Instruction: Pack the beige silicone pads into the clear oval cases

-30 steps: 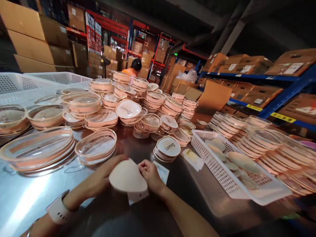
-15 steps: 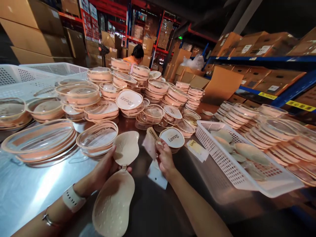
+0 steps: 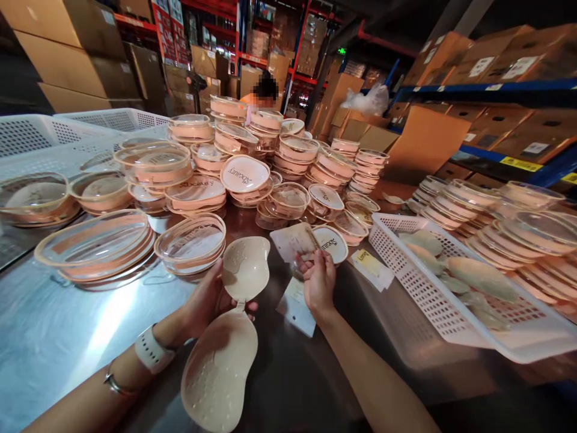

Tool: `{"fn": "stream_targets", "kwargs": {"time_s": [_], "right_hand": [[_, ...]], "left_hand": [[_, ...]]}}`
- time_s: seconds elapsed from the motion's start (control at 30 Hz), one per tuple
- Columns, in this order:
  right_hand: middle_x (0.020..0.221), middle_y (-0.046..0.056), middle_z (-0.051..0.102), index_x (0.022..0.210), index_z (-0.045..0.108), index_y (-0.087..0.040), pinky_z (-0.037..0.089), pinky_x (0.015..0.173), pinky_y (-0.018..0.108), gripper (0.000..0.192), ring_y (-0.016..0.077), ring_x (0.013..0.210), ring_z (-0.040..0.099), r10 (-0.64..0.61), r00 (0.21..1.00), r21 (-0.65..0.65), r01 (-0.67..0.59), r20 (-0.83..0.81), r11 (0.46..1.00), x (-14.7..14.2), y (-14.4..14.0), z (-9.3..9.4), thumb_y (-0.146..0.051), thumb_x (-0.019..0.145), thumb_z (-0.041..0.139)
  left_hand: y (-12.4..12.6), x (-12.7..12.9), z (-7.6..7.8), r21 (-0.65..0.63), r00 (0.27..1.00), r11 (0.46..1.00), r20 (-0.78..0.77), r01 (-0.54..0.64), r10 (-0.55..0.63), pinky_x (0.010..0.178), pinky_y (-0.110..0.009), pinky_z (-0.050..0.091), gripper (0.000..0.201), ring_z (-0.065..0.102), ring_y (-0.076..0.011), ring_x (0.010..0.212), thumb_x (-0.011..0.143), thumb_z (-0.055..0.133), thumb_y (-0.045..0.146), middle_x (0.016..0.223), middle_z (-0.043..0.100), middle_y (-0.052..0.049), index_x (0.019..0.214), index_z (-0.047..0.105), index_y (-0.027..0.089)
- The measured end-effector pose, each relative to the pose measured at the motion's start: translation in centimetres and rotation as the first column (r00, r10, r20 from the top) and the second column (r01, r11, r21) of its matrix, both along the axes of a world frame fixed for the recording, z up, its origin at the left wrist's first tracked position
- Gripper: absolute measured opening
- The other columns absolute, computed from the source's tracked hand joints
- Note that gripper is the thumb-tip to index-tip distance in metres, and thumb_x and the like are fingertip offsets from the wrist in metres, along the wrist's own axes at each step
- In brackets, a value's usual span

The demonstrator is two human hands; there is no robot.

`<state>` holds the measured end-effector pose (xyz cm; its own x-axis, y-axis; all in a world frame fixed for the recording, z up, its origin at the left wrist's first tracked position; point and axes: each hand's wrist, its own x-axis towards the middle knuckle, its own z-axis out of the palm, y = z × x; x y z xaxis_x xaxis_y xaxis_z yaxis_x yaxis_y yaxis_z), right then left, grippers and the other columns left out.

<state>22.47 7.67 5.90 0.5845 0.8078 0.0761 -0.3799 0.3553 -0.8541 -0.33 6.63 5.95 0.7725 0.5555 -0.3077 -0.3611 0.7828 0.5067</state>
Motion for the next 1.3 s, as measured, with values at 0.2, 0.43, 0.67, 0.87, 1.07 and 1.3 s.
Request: {"fn": "stream_targets", "kwargs": {"time_s": [0.2,0.43,0.67,0.87,1.07,1.3], "right_hand": [[0.113,0.006,0.071,0.090,0.051,-0.026,0.047,0.107,0.050,0.016,0.0243,0.120,0.063,-0.006,0.727,0.244,-0.222,0.686,0.944,-0.2,-1.9,-0.7,-0.041,0.093,0.056],[0.138,0.017,0.059,0.104,0.049,-0.023,0.047,0.109,0.047,0.017,0.0250,0.142,0.041,-0.060,0.149,0.134,-0.560,0.987,0.818,-0.4,-2.6,-1.4,-0.013,0.091,0.049],[0.142,0.015,0.057,0.105,0.052,-0.023,0.045,0.112,0.045,0.011,0.0247,0.143,0.039,-0.017,0.152,0.102,-0.570,0.988,0.816,-0.5,-2.6,-1.5,-0.020,0.094,0.050],[0.144,0.015,0.055,0.105,0.051,-0.023,0.044,0.112,0.047,0.009,0.0260,0.143,0.038,-0.041,0.212,0.153,-0.543,0.976,0.826,-0.6,-2.9,-1.6,-0.027,0.097,0.048],[0.145,0.013,0.055,0.104,0.049,-0.025,0.041,0.113,0.052,0.008,0.0263,0.144,0.038,-0.048,0.343,0.215,-0.468,0.938,0.857,-0.7,-3.1,-2.0,-0.030,0.099,0.046],[0.144,0.015,0.055,0.105,0.047,-0.024,0.040,0.113,0.055,0.015,0.0282,0.144,0.038,0.005,0.323,0.163,-0.493,0.947,0.855,-0.7,-3.1,-2.1,-0.039,0.100,0.044]], "left_hand": [[-0.5,0.5,-0.2,0.016,0.998,0.999,0.046,-0.033,0.032,0.069,-0.042,0.056,0.071,0.072,-0.0283,0.069,0.087,0.046,0.069,0.088,0.075,-0.016,0.127,0.059,0.011],[-0.5,0.6,-0.1,0.072,0.995,0.997,0.098,0.015,-0.022,0.066,-0.039,0.056,0.073,0.071,-0.0263,0.071,0.089,0.043,0.068,0.097,0.075,-0.016,0.138,0.053,0.015],[-0.7,0.8,-0.2,0.100,0.987,0.993,0.144,0.056,-0.070,0.065,-0.034,0.055,0.075,0.071,-0.0258,0.076,0.085,0.052,0.069,0.100,0.074,-0.012,0.144,0.048,0.022],[-0.9,0.7,-0.1,0.098,0.987,0.994,0.145,0.054,-0.068,0.066,-0.035,0.056,0.071,0.071,-0.0259,0.079,0.089,0.045,0.067,0.103,0.074,-0.014,0.142,0.050,0.021],[-1.3,0.7,0.2,0.045,0.993,0.999,0.109,0.029,-0.034,0.068,-0.040,0.059,0.073,0.071,-0.0249,0.074,0.091,0.042,0.067,0.109,0.073,-0.018,0.141,0.052,0.015],[-1.3,0.6,0.8,0.038,0.996,0.999,0.093,0.007,-0.011,0.072,-0.039,0.057,0.071,0.072,-0.0318,0.091,0.090,0.049,0.062,0.115,0.072,-0.017,0.145,0.047,0.018]]}}
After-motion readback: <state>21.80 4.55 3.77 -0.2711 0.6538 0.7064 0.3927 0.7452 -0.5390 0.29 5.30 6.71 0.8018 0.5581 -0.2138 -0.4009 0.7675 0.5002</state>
